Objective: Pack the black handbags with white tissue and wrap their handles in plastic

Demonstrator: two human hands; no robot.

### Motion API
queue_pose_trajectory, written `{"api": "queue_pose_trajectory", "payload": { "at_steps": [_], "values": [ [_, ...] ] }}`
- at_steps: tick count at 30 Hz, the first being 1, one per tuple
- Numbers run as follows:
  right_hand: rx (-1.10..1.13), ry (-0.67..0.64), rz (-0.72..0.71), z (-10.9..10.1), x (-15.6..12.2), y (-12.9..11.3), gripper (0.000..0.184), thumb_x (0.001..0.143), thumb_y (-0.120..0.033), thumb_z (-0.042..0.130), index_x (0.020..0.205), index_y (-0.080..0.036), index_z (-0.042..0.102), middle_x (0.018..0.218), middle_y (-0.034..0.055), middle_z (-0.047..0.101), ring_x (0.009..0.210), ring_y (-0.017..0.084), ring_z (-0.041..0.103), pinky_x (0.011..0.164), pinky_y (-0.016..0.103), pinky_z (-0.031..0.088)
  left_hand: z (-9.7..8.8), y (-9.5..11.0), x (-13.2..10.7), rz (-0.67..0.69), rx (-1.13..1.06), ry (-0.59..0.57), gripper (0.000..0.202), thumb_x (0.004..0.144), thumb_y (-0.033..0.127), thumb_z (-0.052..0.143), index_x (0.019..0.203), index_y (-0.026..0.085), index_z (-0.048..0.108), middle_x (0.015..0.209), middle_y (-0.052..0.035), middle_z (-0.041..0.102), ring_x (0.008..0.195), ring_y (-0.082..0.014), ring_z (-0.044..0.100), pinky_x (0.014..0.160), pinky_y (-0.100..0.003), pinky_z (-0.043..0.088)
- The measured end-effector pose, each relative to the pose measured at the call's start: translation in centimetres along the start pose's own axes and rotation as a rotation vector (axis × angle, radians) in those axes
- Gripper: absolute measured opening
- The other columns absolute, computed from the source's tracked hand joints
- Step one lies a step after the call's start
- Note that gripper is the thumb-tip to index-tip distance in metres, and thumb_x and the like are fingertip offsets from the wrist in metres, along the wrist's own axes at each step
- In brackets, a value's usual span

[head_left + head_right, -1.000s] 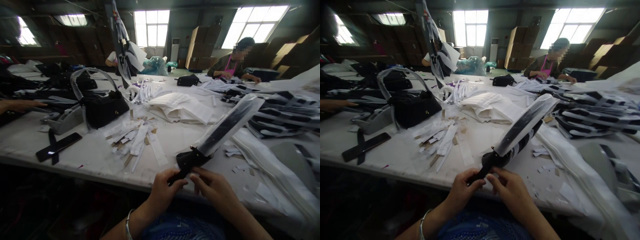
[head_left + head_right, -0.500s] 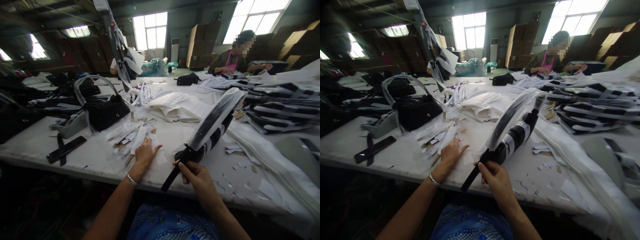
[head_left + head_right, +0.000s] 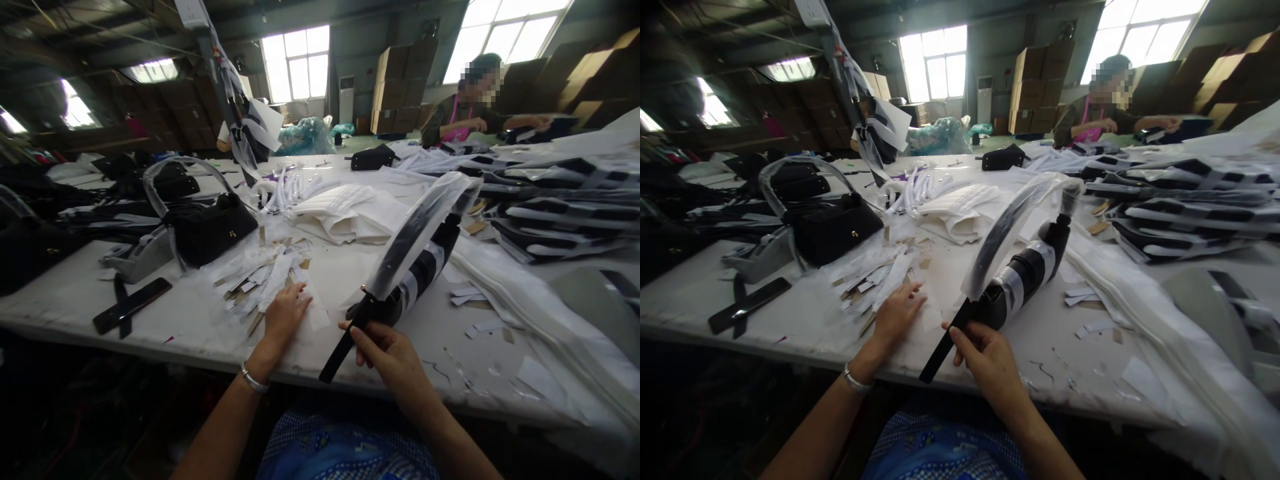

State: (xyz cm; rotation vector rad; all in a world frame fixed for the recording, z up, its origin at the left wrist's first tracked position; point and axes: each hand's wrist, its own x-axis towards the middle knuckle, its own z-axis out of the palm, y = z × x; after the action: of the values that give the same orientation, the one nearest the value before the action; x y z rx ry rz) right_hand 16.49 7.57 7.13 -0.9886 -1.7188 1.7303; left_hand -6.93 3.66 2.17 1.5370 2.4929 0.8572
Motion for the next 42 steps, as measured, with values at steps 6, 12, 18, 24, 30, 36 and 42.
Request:
{"api": "queue_pose_trajectory", "payload": {
  "at_steps": [6,12,18,24,30,36,42],
  "values": [
    [0.009,-0.009,0.008,0.0,0.1,0.2,0.051,0.085,-0.058,0.066,0.114,-0.017,0.077,0.057,-0.0015,0.056,0.058,0.014,0.047,0.058,0.026,0.037,0.5,-0.1,-0.1,0.133,-0.101,-0.008,0.019,0.087,0.021,0.068,0.105,0.021,0.074,0.109,-0.006,0.075,0.107,-0.0237,0.065,0.098,-0.035,0.049],
    [0.094,0.019,0.006,0.3,0.5,-0.1,0.051,0.078,-0.059,0.073,0.109,-0.019,0.079,0.073,0.0051,0.072,0.08,0.023,0.065,0.084,0.034,0.049,-1.1,0.9,-2.3,0.251,-0.246,0.162,0.026,0.096,0.018,0.052,0.106,0.024,0.075,0.115,-0.005,0.073,0.11,-0.0206,0.065,0.099,-0.035,0.051],
    [0.303,-0.085,0.049,0.6,-0.3,-1.5,0.043,0.079,-0.053,0.076,0.112,-0.025,0.078,0.111,0.0055,0.076,0.119,0.029,0.061,0.114,0.043,0.034,-3.5,3.7,-4.5,0.583,-0.31,0.379,0.033,0.093,0.012,0.06,0.114,0.032,0.073,0.116,-0.0025,0.074,0.109,-0.02,0.066,0.096,-0.034,0.054],
    [0.404,-0.053,0.034,1.6,-0.6,-0.8,0.038,0.084,-0.049,0.073,0.108,-0.019,0.079,0.106,0.0083,0.076,0.11,0.03,0.065,0.107,0.043,0.042,-3.0,2.6,-6.5,0.68,-0.317,0.312,0.04,0.093,0.011,0.061,0.122,0.037,0.07,0.117,-0.0017,0.074,0.11,-0.0194,0.067,0.095,-0.032,0.056],
    [0.268,0.021,0.017,1.5,-0.2,0.0,0.04,0.082,-0.052,0.073,0.102,-0.018,0.08,0.1,0.0085,0.077,0.105,0.029,0.066,0.1,0.039,0.046,-4.1,1.5,-7.0,0.478,-0.615,-0.015,0.042,0.098,0.038,0.054,0.137,0.025,0.06,0.141,-0.0112,0.059,0.128,-0.0283,0.058,0.104,-0.043,0.051],
    [0.181,0.025,-0.04,1.2,0.2,0.5,0.038,0.084,-0.052,0.071,0.093,-0.016,0.079,0.091,0.0065,0.076,0.096,0.026,0.066,0.09,0.035,0.049,-3.8,4.7,-4.1,-0.032,-0.88,-0.277,0.045,0.092,0.054,0.059,0.112,0.017,0.074,0.11,-0.0108,0.076,0.106,-0.0278,0.07,0.091,-0.037,0.056],
    [0.055,-0.004,-0.03,0.5,0.6,0.5,0.043,0.082,-0.057,0.069,0.084,-0.015,0.078,0.083,0.0055,0.073,0.079,0.021,0.064,0.07,0.03,0.053,-3.4,5.7,-3.3,-0.082,-0.993,-0.314,0.027,0.077,0.043,0.079,0.083,0.016,0.078,0.084,-0.0058,0.078,0.083,-0.0215,0.072,0.081,-0.028,0.055]
  ]
}}
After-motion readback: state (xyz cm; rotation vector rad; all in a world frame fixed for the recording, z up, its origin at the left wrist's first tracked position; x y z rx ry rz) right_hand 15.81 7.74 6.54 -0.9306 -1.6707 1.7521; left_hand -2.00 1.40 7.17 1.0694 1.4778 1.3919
